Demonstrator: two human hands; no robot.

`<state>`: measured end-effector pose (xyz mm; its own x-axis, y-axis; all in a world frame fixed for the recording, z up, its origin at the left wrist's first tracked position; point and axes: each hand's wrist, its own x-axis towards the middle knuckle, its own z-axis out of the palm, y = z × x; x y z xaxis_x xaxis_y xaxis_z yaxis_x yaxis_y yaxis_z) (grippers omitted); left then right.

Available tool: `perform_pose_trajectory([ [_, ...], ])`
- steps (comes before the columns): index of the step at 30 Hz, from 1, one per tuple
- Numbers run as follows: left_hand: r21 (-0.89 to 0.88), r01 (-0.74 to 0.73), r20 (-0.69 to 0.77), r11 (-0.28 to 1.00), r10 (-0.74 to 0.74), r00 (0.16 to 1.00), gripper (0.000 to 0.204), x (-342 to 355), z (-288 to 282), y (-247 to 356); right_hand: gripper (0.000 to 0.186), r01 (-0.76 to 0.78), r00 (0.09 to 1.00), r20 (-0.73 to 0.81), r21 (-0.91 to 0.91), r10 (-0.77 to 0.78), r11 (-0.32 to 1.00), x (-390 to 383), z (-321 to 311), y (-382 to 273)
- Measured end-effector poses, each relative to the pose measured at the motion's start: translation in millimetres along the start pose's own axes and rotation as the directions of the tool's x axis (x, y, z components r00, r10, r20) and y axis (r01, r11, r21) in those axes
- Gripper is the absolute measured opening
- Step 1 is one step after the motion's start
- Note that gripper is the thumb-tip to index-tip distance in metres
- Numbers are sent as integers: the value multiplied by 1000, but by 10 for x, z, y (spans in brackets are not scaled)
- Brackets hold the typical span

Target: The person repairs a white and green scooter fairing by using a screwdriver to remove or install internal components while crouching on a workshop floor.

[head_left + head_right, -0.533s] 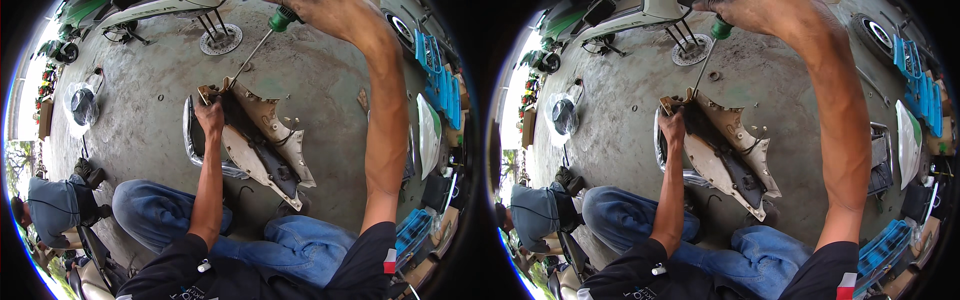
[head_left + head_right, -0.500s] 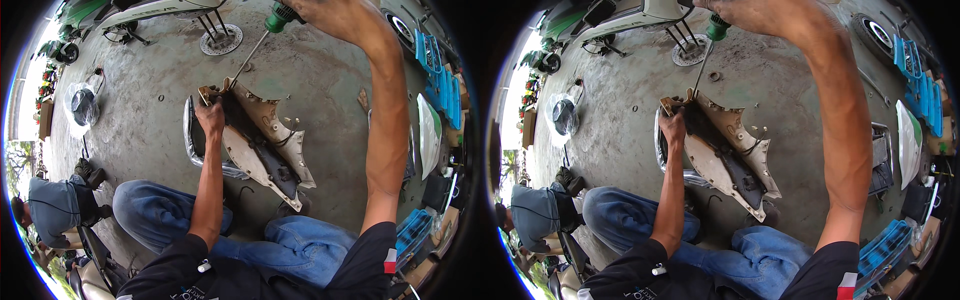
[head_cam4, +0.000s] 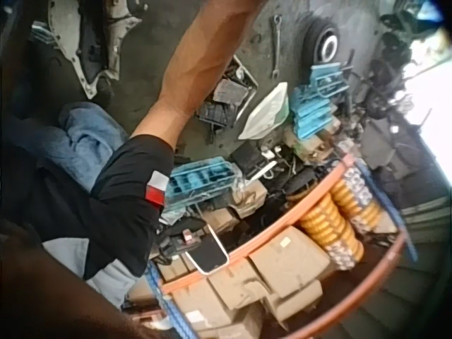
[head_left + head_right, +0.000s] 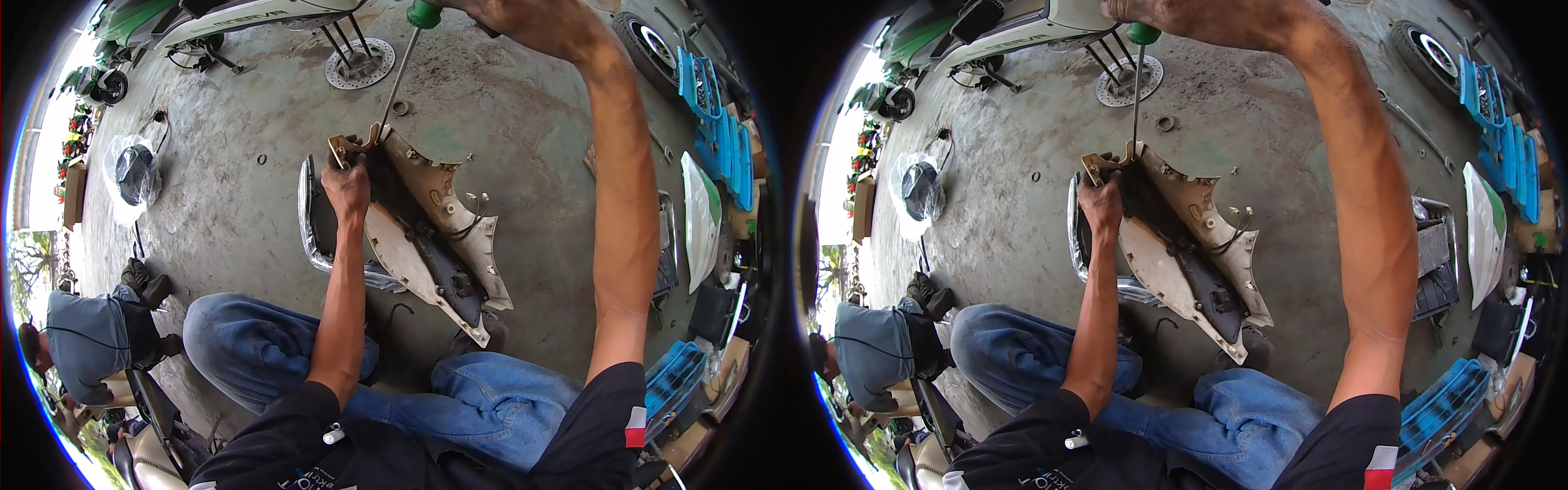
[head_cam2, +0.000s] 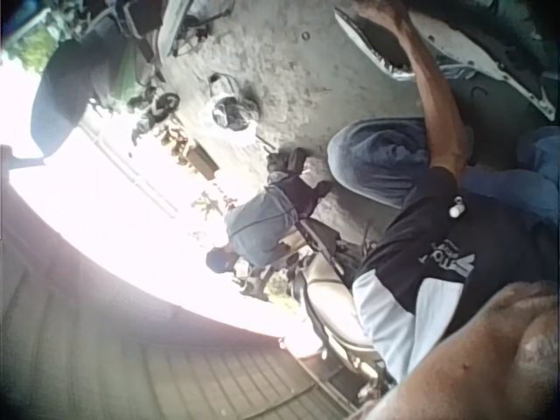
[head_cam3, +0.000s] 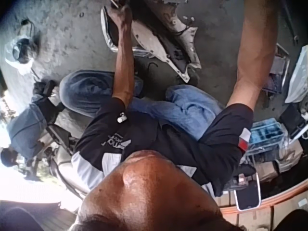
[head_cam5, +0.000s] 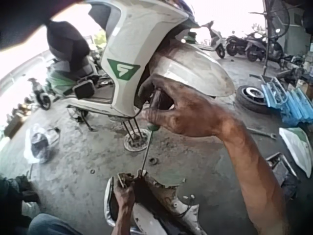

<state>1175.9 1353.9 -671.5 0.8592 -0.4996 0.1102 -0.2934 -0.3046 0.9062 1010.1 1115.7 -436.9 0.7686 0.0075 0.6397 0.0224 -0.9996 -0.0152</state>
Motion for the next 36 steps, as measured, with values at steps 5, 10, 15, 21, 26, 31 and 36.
perform_pose_trajectory([
  [5, -1, -128, -33, 992, 128, 991, 22, -7, 56, -16, 53, -199, 821, -301, 646, 485, 737, 95, 318, -291],
  [10, 9, -81, -53, 997, 81, 995, 23, -52, 76, 81, 34, 118, 642, -206, 978, 738, 170, -123, 981, -228],
  [15, 29, -96, -112, 995, 98, 989, 24, 15, -4, -71, 33, -309, 678, -105, 857, 727, 412, -339, 1486, -598],
  [21, 48, -72, -114, 996, 77, 991, 25, -10, 54, -2, 28, -165, 562, 26, 983, 827, 81, -512, 1827, -731],
  [26, 40, -43, -82, 998, 46, 996, 27, 0, 70, -17, 32, -60, 437, 182, 983, 881, -174, -585, 2125, -686],
  [31, -14, -92, -72, 996, 91, 993, 29, 22, 136, -57, 30, 26, 381, 134, 987, 915, -156, -407, 2173, -681],
  [36, -40, -139, -80, 989, 136, 988, 31, -5, 213, -1, 26, 258, 380, 131, 935, 916, -241, -371, 2243, -602],
])
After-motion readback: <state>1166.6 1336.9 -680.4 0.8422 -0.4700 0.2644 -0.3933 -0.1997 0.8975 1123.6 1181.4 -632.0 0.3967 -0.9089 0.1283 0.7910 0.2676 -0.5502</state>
